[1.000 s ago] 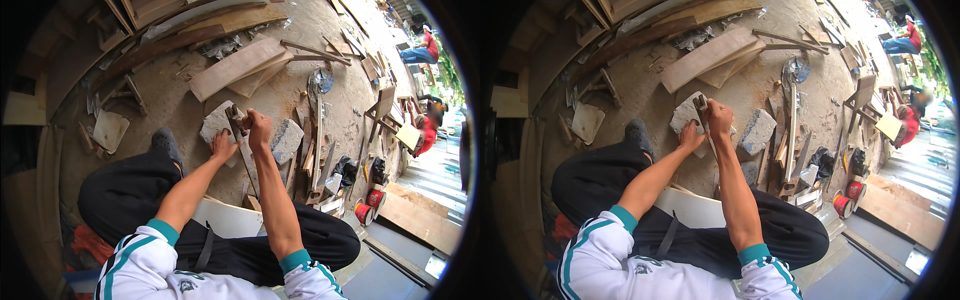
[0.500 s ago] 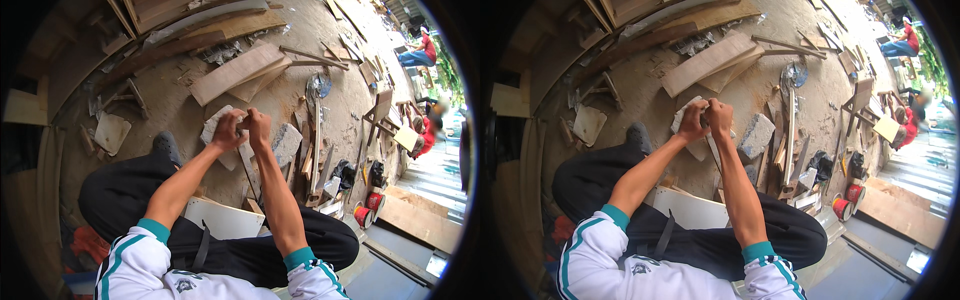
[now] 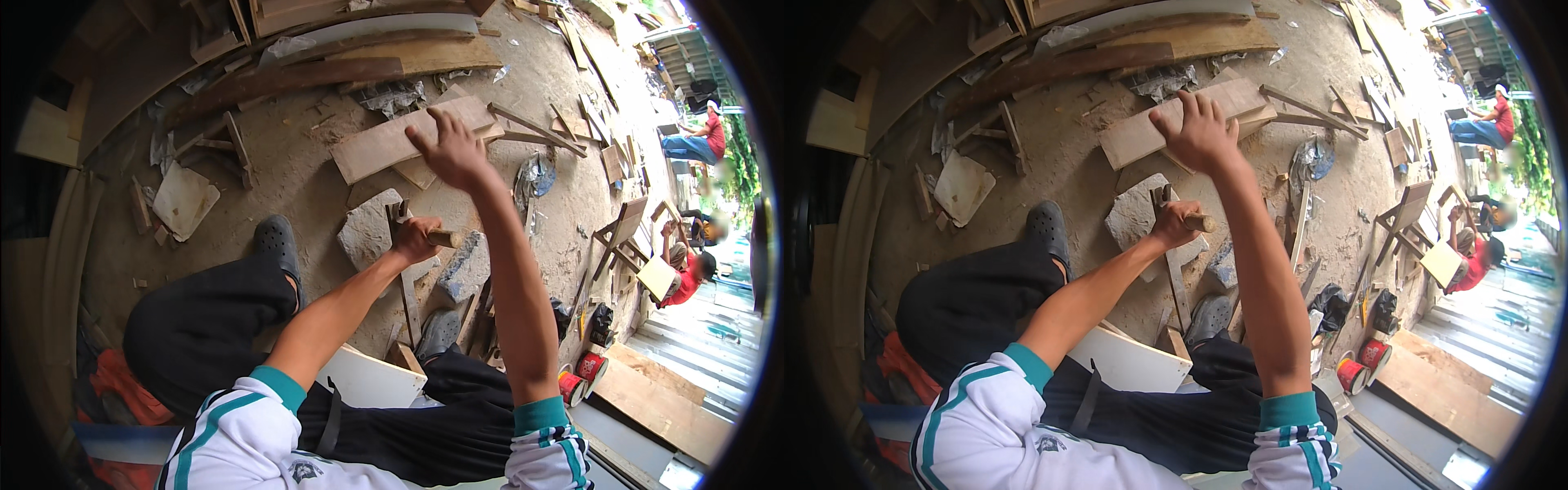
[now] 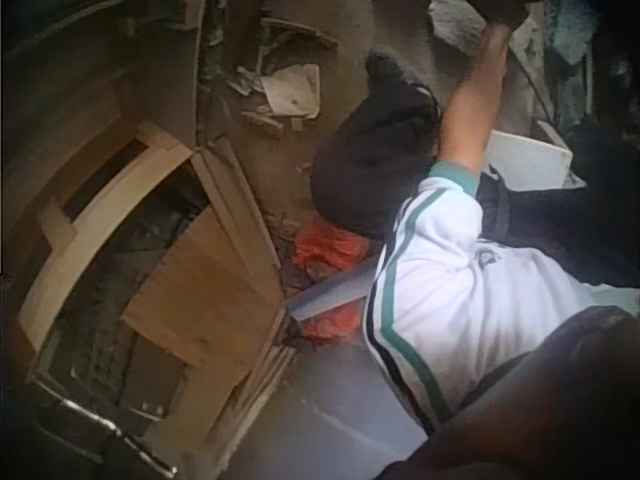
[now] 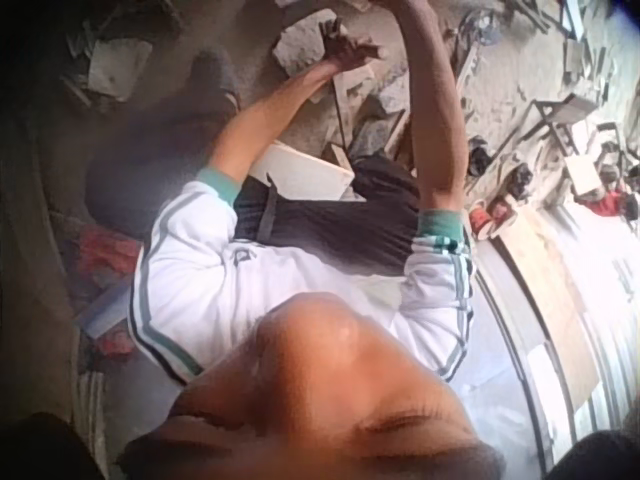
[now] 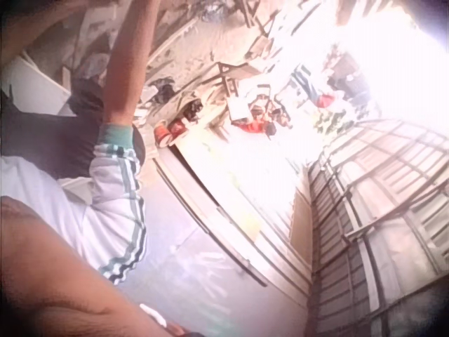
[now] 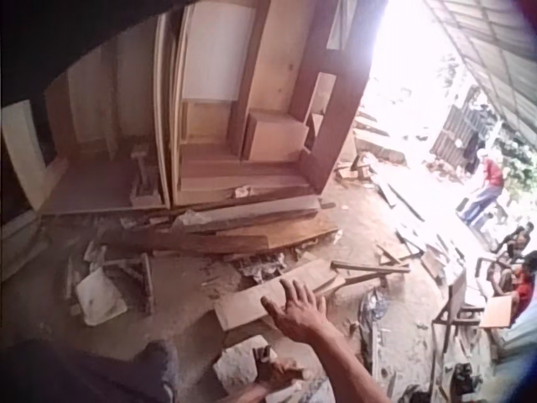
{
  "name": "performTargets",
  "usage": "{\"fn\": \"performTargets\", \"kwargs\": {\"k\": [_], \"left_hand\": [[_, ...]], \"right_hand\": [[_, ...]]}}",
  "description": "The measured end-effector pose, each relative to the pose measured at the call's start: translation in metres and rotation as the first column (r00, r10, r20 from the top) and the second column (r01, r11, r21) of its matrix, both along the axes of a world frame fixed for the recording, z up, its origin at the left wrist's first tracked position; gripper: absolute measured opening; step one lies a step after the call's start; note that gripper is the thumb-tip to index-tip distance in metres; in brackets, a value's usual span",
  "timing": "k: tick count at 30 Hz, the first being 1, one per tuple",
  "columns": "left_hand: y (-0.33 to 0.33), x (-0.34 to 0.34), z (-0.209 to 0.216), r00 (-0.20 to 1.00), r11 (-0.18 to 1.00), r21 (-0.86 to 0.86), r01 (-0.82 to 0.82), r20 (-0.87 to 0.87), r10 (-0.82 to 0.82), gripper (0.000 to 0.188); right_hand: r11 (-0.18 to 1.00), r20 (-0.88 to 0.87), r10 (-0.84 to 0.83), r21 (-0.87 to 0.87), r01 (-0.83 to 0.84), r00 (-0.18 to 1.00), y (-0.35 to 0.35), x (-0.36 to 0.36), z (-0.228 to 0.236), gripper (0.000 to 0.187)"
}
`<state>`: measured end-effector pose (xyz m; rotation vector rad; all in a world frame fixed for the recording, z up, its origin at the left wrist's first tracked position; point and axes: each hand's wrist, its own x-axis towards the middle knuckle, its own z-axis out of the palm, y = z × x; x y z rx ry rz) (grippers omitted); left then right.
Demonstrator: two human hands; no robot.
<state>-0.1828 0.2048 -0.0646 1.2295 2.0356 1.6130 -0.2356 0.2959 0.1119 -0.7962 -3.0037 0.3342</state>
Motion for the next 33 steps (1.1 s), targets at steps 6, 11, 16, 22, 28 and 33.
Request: {"fn": "performTargets", "kwargs": {"k": [6,11,16,22,28,33], "left_hand": [[-0.001,0.005,-0.018,0.986,0.994,-0.036,0.106,-0.124,-0.11,0.063],[-0.008,0.001,-0.033,0.971,0.973,-0.134,0.186,-0.127,-0.203,0.047],[-0.016,0.023,-0.014,0.838,0.97,-0.155,0.188,-0.49,-0.241,0.042],[-0.025,0.049,-0.035,0.909,0.926,-0.073,0.371,-0.172,-0.379,0.02],[-0.039,0.05,-0.019,0.869,0.914,-0.103,0.393,-0.285,-0.406,0.027],[-0.067,0.03,0.016,0.905,0.985,0.049,0.168,-0.404,-0.134,0.049]], "right_hand": [[0.935,0.546,-0.035,-0.278,0.22,0.837,-0.028,0.066,-0.047,0.107],[0.971,0.371,-0.009,-0.219,0.097,0.929,-0.023,0.005,0.001,0.099],[0.864,0.636,-0.179,-0.264,0.429,0.751,-0.038,0.1,-0.075,0.106],[0.679,0.656,-0.235,-0.418,0.604,0.717,-0.037,0.169,-0.071,0.088],[0.671,0.563,-0.111,-0.566,0.479,0.819,-0.044,0.202,-0.064,0.059],[0.678,0.379,-0.157,-0.63,0.378,0.912,-0.028,0.252,-0.07,0.05]]}}
